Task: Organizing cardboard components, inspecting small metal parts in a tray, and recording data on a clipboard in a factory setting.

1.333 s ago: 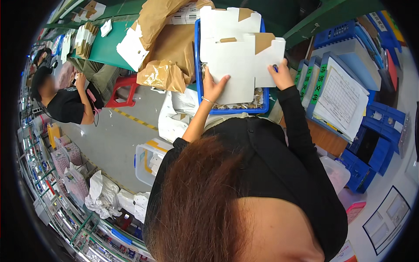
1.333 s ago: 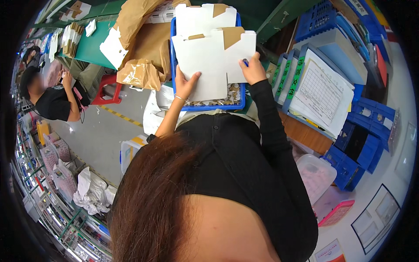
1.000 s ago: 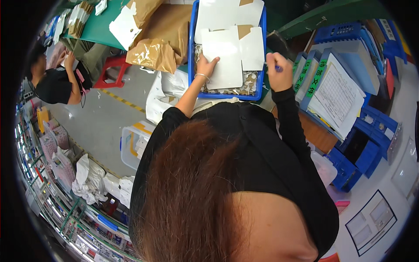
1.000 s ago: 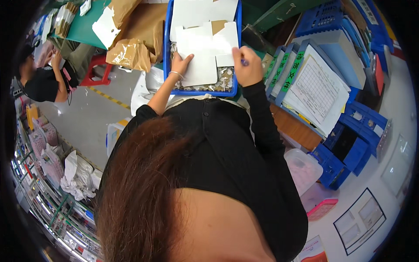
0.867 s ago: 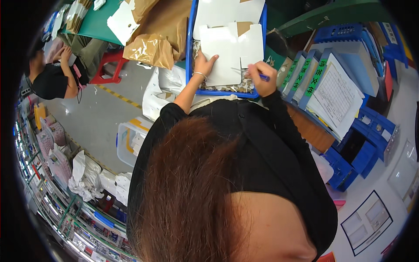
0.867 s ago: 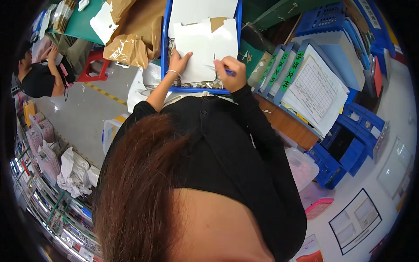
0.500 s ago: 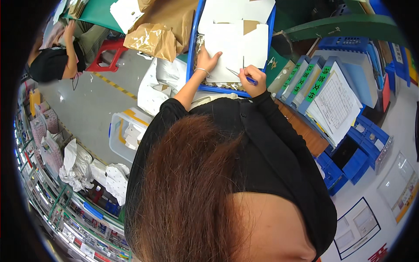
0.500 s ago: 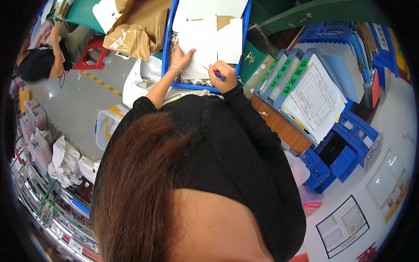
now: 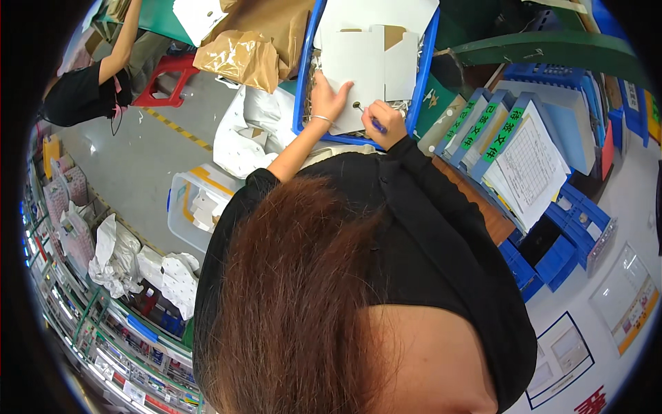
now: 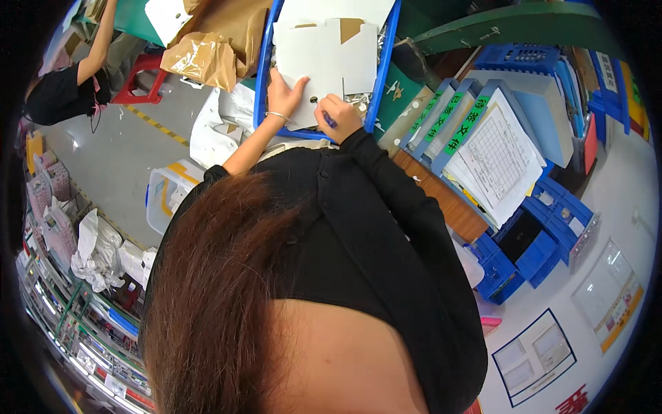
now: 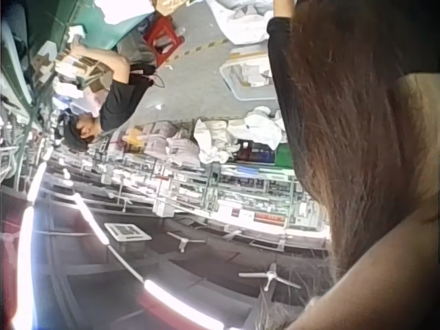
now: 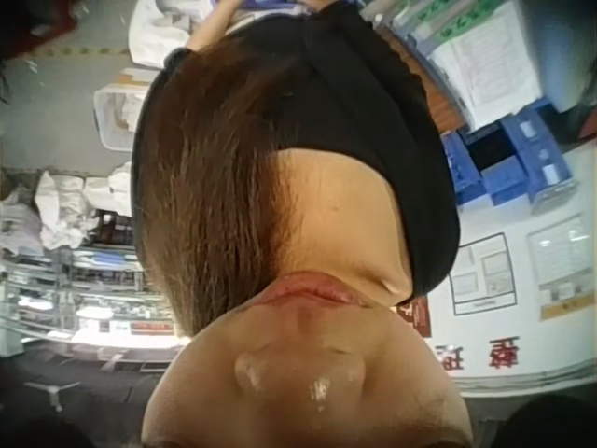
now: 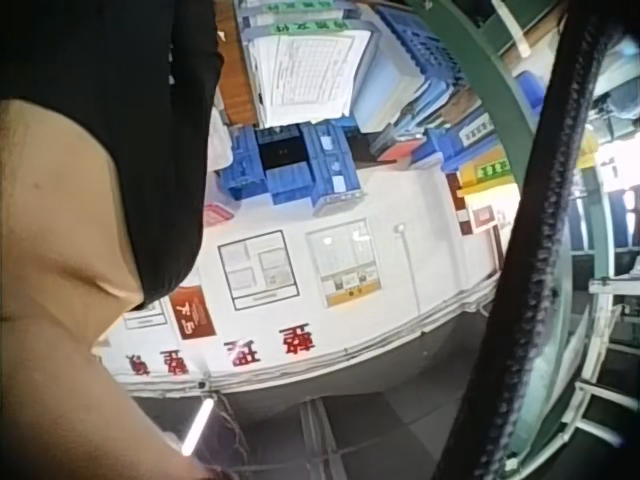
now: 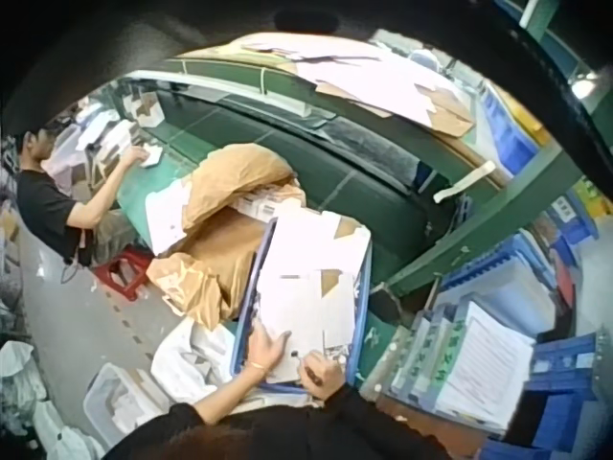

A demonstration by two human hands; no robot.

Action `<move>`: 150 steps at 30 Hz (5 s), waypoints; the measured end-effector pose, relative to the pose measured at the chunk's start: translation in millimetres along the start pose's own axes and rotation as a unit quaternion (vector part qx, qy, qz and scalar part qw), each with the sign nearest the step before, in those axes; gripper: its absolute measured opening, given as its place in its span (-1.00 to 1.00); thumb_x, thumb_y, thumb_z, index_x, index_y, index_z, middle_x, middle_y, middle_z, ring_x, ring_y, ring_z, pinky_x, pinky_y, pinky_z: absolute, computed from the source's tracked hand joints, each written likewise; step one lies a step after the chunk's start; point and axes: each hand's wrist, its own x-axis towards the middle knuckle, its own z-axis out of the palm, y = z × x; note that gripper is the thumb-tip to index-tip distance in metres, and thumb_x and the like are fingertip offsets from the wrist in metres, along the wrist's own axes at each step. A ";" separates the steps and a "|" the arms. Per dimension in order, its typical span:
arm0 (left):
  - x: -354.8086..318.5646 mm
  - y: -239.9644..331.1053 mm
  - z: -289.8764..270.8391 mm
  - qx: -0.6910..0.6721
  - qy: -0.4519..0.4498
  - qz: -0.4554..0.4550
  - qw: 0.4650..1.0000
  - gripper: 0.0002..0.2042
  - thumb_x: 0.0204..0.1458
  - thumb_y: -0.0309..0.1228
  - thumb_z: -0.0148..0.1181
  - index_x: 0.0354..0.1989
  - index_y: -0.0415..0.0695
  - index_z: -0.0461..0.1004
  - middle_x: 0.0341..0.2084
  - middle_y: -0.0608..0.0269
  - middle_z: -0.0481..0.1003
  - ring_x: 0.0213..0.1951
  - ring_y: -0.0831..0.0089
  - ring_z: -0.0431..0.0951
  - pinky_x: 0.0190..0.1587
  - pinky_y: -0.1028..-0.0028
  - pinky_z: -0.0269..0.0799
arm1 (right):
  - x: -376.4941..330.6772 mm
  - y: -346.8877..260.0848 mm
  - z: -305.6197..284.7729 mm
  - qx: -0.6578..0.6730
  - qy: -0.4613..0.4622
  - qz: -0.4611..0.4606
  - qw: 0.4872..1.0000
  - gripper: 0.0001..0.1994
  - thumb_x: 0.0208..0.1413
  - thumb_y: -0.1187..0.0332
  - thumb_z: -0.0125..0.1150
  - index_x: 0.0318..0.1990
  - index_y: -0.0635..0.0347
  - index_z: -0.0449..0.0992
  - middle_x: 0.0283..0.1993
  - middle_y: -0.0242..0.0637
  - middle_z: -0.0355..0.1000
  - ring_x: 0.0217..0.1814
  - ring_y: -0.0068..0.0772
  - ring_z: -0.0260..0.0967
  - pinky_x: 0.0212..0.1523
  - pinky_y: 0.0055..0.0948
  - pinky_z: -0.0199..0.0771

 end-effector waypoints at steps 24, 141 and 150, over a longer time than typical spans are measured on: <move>25.4 -31.8 11.4 -0.025 0.020 -0.002 0.999 -0.50 -0.11 -0.20 0.21 -0.27 -0.36 0.11 -0.48 -0.06 0.35 -0.49 0.21 0.43 -0.37 0.37 0.40 | -32.2 -0.2 -47.3 0.143 0.100 0.132 0.976 -0.82 -0.20 0.62 0.13 -0.70 0.25 0.29 -0.67 -0.38 0.31 -0.69 -0.53 0.20 -0.62 -0.67 0.15; 83.9 108.5 -41.7 -0.037 0.039 0.220 0.974 -0.42 -0.45 -0.37 0.41 -0.21 -0.20 0.21 -0.35 0.17 0.25 -0.33 0.23 0.33 -0.19 0.38 0.29 | 36.0 -1.1 -99.6 0.130 0.282 0.288 0.906 -0.42 -0.26 0.59 -0.15 0.09 0.26 0.17 0.04 -0.11 0.27 0.06 -0.24 0.21 0.09 -0.42 0.13; 16.9 45.6 -28.1 -0.288 -0.082 0.193 0.935 -0.42 -0.37 -0.42 0.36 -0.13 -0.24 0.20 -0.24 0.12 0.28 -0.22 0.27 0.35 -0.08 0.43 0.25 | -0.7 33.7 -86.1 0.273 0.108 0.238 0.926 -0.39 -0.30 0.70 -0.20 0.09 0.26 0.13 0.06 -0.09 0.27 0.09 -0.27 0.21 0.12 -0.44 0.13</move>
